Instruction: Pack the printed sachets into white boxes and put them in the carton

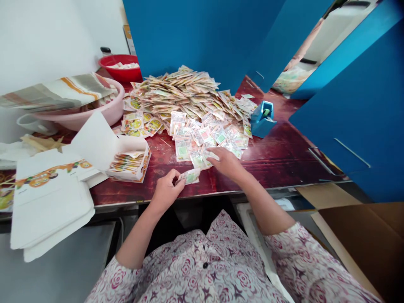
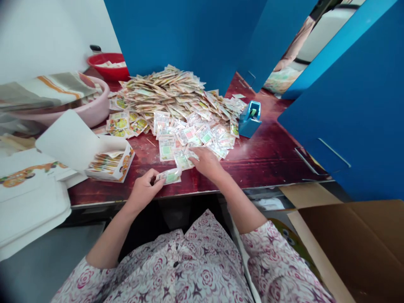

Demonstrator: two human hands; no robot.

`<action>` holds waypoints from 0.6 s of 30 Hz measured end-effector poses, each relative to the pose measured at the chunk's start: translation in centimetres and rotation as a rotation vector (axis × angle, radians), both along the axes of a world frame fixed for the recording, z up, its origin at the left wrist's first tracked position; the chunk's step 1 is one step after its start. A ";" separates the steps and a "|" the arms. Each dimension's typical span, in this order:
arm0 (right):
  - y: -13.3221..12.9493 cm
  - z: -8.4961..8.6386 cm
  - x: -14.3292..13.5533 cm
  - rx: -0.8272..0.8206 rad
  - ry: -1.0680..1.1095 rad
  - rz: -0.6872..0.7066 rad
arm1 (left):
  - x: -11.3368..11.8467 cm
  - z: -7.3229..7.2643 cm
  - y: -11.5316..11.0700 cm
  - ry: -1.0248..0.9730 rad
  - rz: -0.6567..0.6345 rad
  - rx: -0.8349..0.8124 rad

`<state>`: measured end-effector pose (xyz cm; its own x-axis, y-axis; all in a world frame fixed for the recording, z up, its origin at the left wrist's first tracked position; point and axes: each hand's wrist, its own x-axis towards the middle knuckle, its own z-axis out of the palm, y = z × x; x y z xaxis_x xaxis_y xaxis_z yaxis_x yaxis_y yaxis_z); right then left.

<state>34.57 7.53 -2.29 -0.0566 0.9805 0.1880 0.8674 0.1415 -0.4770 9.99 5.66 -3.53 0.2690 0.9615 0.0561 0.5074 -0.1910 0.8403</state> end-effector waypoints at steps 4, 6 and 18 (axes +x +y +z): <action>2.1 -0.5 2.2 -0.100 -0.349 -0.038 | -0.3 -0.2 0.2 -0.001 -0.097 -0.018; 2.4 -0.8 2.5 -0.082 -0.382 -0.088 | -0.4 -0.5 0.2 -0.033 -0.147 0.009; -3.2 1.2 -2.8 -0.286 0.272 0.310 | 0.5 -0.7 0.0 -0.122 -0.276 0.272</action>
<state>31.74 4.29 -1.07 -0.3393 0.9399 -0.0373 0.6445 0.2034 -0.7371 10.48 5.71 -4.27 0.4908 0.7997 0.3459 0.3058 -0.5298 0.7911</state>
